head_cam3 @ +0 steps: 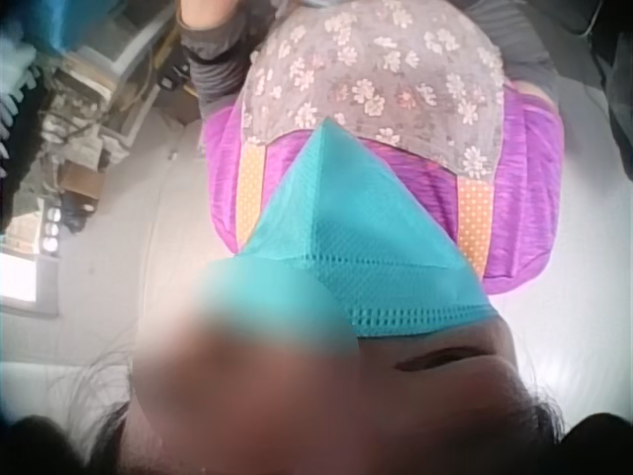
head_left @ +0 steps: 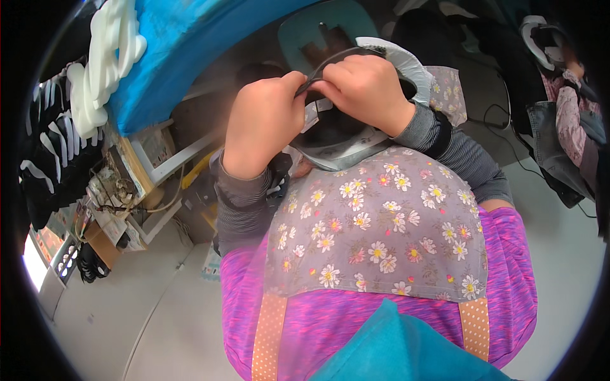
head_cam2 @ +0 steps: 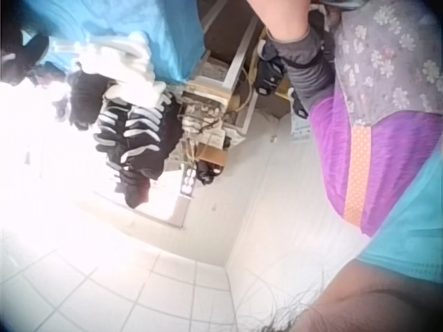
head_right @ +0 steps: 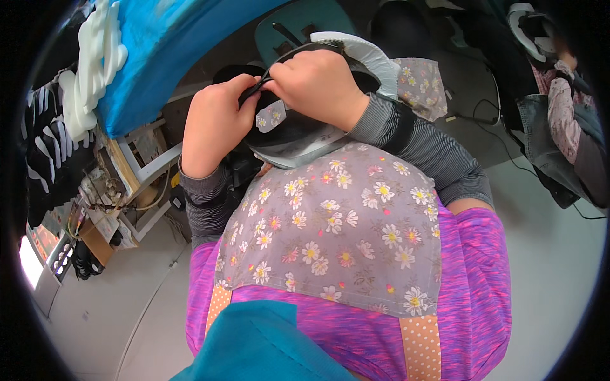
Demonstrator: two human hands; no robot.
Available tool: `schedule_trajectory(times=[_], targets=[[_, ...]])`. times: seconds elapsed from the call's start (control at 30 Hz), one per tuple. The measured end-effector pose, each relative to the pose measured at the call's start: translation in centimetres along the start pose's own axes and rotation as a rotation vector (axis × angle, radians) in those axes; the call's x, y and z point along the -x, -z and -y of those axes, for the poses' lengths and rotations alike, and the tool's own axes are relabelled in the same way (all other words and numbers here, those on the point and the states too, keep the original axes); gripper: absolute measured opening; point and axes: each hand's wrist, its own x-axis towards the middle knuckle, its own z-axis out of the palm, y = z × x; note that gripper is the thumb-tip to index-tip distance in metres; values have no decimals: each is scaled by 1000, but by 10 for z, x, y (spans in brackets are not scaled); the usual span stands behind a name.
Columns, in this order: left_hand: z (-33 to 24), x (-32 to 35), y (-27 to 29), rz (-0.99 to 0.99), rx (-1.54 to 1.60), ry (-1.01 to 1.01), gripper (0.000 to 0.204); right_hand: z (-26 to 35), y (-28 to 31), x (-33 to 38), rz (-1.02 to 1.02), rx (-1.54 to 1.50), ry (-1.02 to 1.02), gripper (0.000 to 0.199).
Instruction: The person handles a black shoe upper, fits a white foam piece inside it, and aligns the components by hand.
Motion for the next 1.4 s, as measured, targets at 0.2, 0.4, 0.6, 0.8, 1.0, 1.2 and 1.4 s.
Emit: schedule_trajectory(times=[0.2, 0.4, 0.6, 0.8, 1.0, 1.2, 1.4], targets=[[9, -3, -16, -135, 419, -91, 33, -16, 15, -4, 114, -18, -36, 28], [20, -4, -9, 88, 389, 39, 45, -4, 15, 14, 298, -3, 12, 22], [19, -12, -7, 54, 397, -43, 29, -10, 11, 12, 62, -41, -76, 20], [11, -18, -1, 18, 299, -10, 23, -14, 9, 8, 34, -47, -119, 21], [8, -26, 12, 147, 75, -6, 28, -14, 24, 3, 88, -73, -37, 29], [12, -26, 13, 154, 22, -182, 31, -5, 26, 10, 206, -11, 102, 21], [16, -27, 7, 192, 54, -232, 25, -11, 25, 6, 33, 19, 91, 15]])
